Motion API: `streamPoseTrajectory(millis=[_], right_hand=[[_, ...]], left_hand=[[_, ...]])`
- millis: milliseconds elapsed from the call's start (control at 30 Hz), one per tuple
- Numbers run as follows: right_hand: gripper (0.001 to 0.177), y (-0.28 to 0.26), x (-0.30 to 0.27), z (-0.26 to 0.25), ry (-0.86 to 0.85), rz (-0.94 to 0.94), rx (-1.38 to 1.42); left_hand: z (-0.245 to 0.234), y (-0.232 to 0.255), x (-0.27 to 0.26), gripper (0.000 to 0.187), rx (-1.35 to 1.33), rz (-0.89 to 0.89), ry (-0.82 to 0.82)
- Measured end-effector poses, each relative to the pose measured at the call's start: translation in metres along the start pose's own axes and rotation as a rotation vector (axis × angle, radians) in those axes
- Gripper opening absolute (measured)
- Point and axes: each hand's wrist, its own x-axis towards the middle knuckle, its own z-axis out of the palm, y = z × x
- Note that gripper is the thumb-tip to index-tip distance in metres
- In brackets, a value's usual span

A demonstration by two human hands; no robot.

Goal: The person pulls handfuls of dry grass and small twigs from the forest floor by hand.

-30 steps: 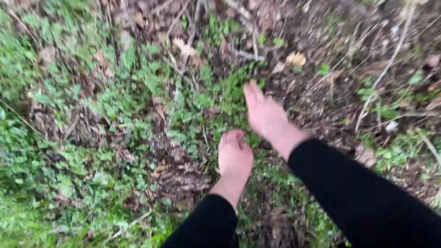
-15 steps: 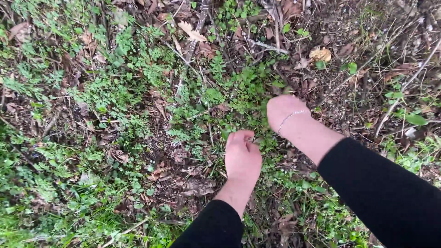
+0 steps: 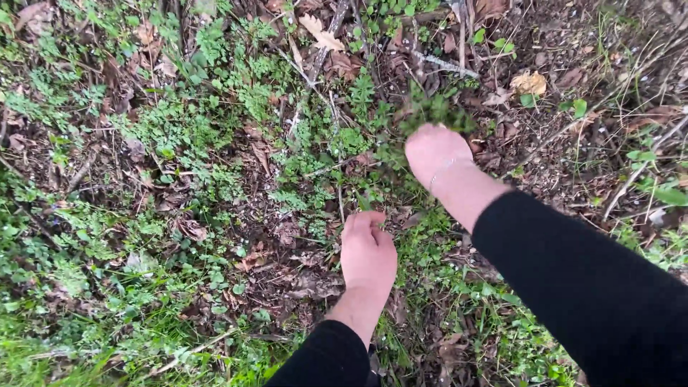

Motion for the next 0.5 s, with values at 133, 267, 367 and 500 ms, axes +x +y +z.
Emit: streamPoseTrajectory(millis=[133, 267, 367, 500], right_hand=[[0.014, -0.008, -0.051, 0.001, -0.174, -0.102, 0.022], [0.014, -0.017, -0.088, -0.056, -0.475, -0.120, 0.311], [0.024, -0.001, -0.062, -0.089, -0.230, 0.024, 0.442], [0.043, 0.022, 0.011, -0.058, 0.025, 0.122, 0.297]], left_hand=[[0.000, 0.008, -0.005, 0.026, -0.015, -0.065, -0.040], [0.004, 0.007, -0.006, 0.026, -0.044, -0.024, 0.013], [0.003, 0.009, -0.011, 0.024, -0.061, 0.052, 0.081], [-0.002, 0.021, -0.009, 0.027, -0.048, -0.027, 0.017]])
